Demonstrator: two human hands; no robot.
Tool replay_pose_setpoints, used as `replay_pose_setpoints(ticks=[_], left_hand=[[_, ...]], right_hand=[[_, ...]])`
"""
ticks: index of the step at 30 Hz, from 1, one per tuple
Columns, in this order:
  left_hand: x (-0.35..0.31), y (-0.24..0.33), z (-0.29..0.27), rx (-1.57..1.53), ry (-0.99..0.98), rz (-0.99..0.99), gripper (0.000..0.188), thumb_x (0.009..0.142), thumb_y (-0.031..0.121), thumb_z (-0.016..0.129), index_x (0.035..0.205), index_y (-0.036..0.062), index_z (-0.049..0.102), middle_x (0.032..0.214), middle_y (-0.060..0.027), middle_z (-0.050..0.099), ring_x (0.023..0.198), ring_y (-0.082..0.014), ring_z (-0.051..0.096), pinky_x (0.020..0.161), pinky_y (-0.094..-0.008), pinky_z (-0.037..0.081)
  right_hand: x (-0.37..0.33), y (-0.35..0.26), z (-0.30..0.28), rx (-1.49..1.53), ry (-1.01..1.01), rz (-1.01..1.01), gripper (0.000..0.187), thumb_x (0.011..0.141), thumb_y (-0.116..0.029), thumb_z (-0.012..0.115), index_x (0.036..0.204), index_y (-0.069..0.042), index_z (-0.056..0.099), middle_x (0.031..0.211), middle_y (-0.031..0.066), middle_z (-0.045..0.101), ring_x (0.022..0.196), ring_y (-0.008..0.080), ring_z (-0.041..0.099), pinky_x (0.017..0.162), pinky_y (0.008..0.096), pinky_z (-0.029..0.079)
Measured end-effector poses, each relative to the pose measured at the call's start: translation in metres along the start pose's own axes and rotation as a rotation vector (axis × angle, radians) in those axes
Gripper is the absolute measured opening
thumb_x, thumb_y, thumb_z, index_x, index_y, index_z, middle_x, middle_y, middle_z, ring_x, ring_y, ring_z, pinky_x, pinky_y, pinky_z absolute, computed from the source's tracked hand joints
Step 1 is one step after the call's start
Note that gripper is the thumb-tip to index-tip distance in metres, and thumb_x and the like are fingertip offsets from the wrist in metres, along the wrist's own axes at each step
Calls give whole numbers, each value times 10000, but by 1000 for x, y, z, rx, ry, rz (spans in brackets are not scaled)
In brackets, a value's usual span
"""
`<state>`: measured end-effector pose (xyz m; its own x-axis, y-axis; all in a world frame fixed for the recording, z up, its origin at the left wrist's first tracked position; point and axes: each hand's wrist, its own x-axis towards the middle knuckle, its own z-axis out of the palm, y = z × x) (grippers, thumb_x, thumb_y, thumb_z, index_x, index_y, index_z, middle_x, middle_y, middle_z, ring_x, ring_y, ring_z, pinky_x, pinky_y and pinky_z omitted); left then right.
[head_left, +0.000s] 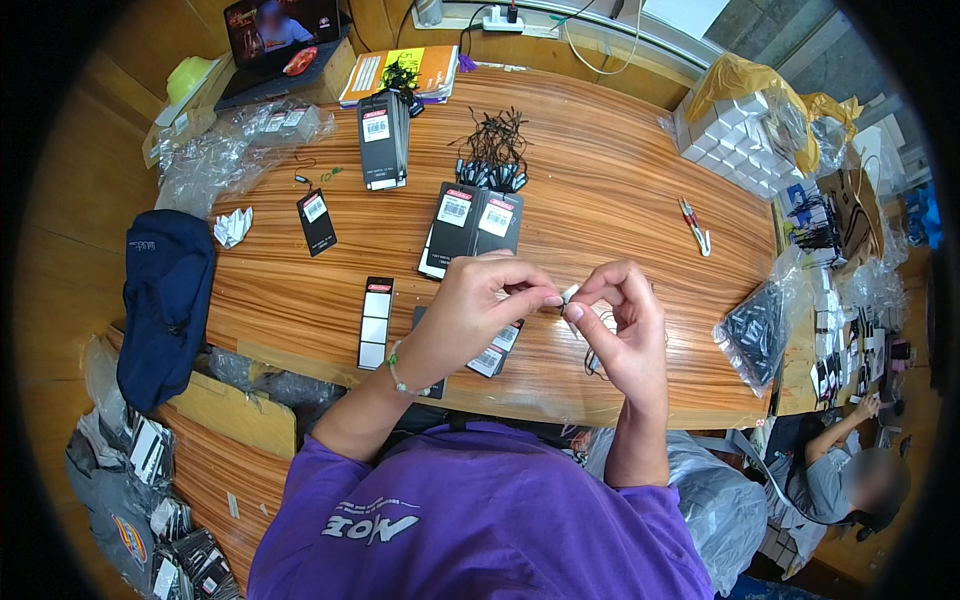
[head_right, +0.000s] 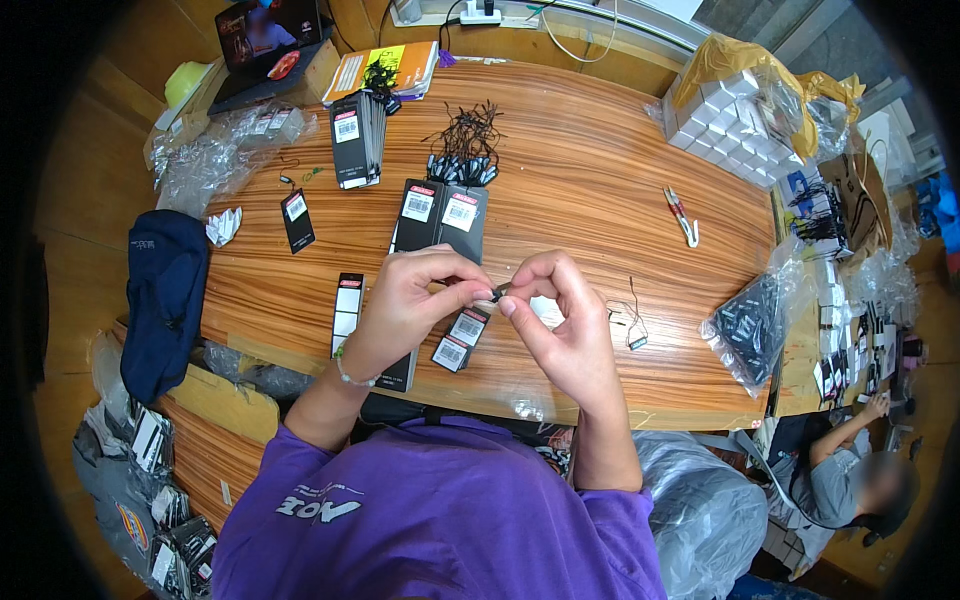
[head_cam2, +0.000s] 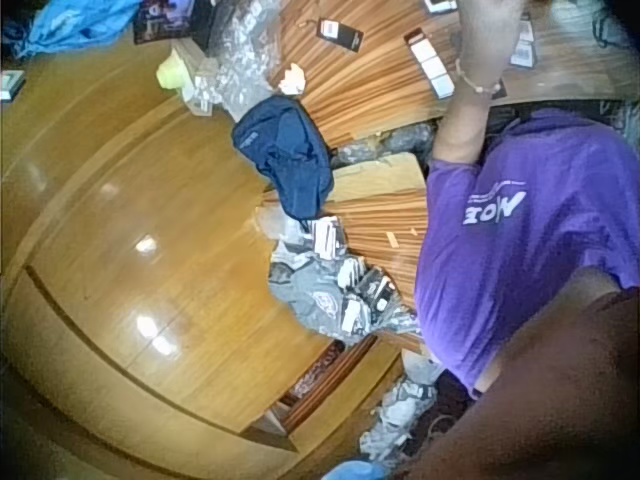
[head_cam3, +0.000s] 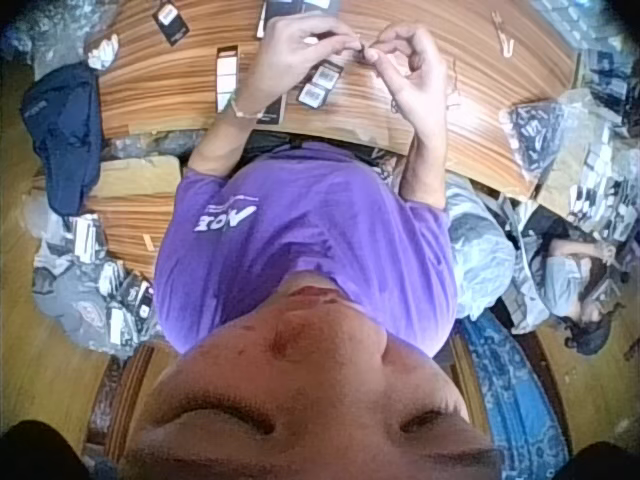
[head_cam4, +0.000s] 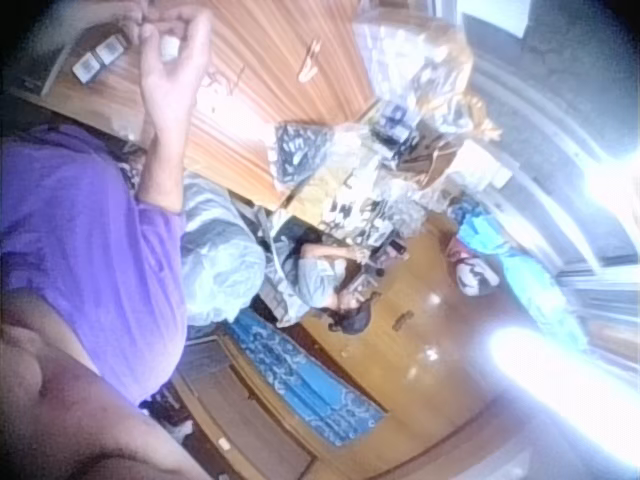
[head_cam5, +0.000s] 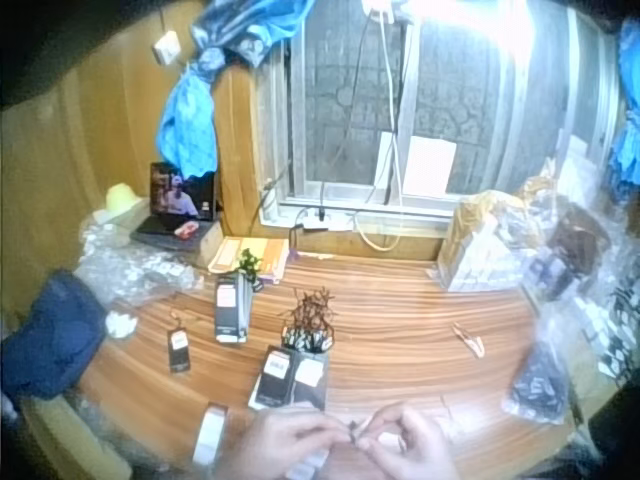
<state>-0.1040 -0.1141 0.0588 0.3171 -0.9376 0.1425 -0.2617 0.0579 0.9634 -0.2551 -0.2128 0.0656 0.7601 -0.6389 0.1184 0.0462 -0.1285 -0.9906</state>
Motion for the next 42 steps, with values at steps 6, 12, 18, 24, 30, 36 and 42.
replay_pose_setpoints(ticks=[6,12,18,24,30,36,42], left_hand=[[2,0,-1,-169,-47,-123,87,818,40,617,847,-31,660,769,-50,635,675,-76,573,609,-196,465],[4,-9,-4,-311,-116,-195,107,809,79,635,827,-20,673,679,-34,634,617,-48,551,548,-196,437],[5,-3,-8,-396,-208,-243,80,813,45,631,826,-28,661,733,-33,631,650,-50,546,586,-174,441],[5,-4,-5,-422,-162,-218,108,801,87,656,811,-19,670,677,-19,615,609,-47,527,529,-177,403],[5,-5,-5,-407,-178,-214,72,810,32,624,826,-29,660,723,-35,626,626,-52,539,571,-175,440],[7,10,-8,-209,-122,-145,100,774,72,661,827,-13,664,714,-43,620,636,-95,548,594,-221,445],[17,7,0,480,211,409,412,776,244,638,1132,68,528,1065,-133,476,984,-293,454,885,-394,349]], right_hand=[[4,8,-5,158,-93,27,217,782,32,635,911,-27,471,784,29,562,760,79,560,703,213,431],[5,16,-8,390,-192,138,218,789,35,630,911,-39,465,768,29,585,725,71,560,650,194,444],[8,21,-6,407,-205,151,222,778,32,646,897,-44,474,762,26,586,718,68,559,635,193,447],[12,25,-8,326,-188,87,238,754,-16,692,881,-47,493,751,11,560,688,59,535,619,191,437],[13,31,-10,389,-249,149,218,749,-53,711,856,-46,522,767,2,553,699,58,525,623,193,424],[13,31,-4,285,-328,49,200,853,-231,603,860,-36,561,856,30,539,846,85,499,699,233,416],[14,40,2,362,-187,61,381,929,-364,436,754,-53,569,1050,90,502,969,165,459,850,299,356]])
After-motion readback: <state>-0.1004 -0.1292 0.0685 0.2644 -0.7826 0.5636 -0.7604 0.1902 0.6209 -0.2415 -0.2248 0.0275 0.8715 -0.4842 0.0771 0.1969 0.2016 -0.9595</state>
